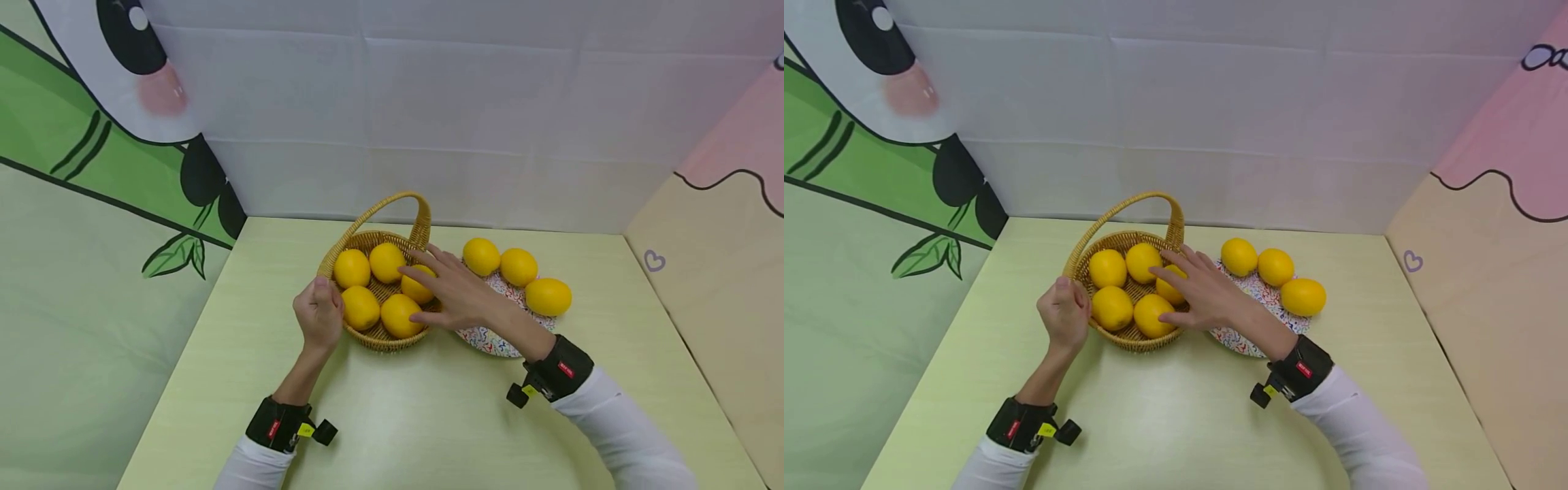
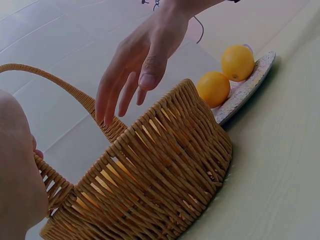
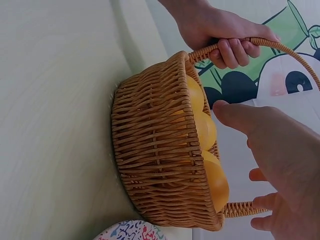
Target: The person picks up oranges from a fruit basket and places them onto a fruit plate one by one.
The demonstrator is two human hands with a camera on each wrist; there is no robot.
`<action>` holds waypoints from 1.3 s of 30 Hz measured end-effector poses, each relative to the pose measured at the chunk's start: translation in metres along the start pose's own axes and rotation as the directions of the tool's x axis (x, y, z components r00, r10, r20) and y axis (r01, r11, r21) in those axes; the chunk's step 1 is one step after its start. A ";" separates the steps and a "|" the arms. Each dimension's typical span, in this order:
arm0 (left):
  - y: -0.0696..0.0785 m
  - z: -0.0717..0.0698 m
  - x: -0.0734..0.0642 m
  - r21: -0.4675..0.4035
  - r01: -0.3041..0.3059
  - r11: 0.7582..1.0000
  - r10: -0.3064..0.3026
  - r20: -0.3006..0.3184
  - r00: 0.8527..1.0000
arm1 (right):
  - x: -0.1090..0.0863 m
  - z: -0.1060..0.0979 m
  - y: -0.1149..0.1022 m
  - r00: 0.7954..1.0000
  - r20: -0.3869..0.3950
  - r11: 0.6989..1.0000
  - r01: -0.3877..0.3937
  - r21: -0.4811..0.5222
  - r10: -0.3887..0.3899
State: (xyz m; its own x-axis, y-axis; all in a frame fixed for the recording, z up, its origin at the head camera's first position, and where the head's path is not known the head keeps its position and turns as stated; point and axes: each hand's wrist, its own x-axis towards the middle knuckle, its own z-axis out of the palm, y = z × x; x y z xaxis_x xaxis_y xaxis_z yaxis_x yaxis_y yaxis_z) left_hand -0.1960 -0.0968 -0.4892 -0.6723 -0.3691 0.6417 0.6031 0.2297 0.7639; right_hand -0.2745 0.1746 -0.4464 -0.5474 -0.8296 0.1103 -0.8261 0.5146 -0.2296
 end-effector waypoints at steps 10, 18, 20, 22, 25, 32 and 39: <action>0.002 -0.002 0.001 0.005 0.025 1.000 -0.025 0.002 1.000 | 0.013 -0.003 0.003 0.997 0.069 0.998 0.035 0.047 -0.038; 0.006 -0.011 -0.001 -0.020 0.016 1.000 -0.015 0.021 1.000 | 0.017 -0.003 -0.004 0.990 0.141 0.999 0.024 0.040 -0.030; 0.007 -0.014 -0.001 -0.027 0.017 0.999 -0.016 0.026 1.000 | 0.018 -0.003 -0.007 0.989 0.150 0.999 0.012 0.031 -0.016; 0.009 -0.016 -0.001 -0.030 0.017 0.999 -0.016 0.030 0.999 | 0.018 -0.002 -0.009 0.988 0.151 1.000 0.006 0.022 -0.010; 0.011 -0.020 -0.001 -0.035 0.017 0.999 -0.015 0.037 0.999 | 0.018 0.001 -0.013 0.990 0.140 1.000 0.015 0.007 -0.016; 0.015 -0.030 -0.002 -0.057 0.024 0.998 -0.021 0.051 0.998 | 0.019 0.007 -0.026 0.993 0.117 0.999 0.017 -0.031 -0.013; 0.019 -0.039 -0.003 -0.088 0.024 0.996 -0.018 0.072 0.997 | 0.019 0.012 -0.040 0.994 0.108 0.999 -0.009 -0.044 0.013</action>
State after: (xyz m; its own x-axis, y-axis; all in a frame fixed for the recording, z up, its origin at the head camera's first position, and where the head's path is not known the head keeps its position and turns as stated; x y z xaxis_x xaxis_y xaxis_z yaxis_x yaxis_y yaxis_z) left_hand -0.1662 -0.1267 -0.4794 -0.7122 -0.3070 0.6313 0.6221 0.1405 0.7702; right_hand -0.2500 0.1358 -0.4466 -0.5407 -0.8412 0.0019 -0.8265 0.5308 -0.1873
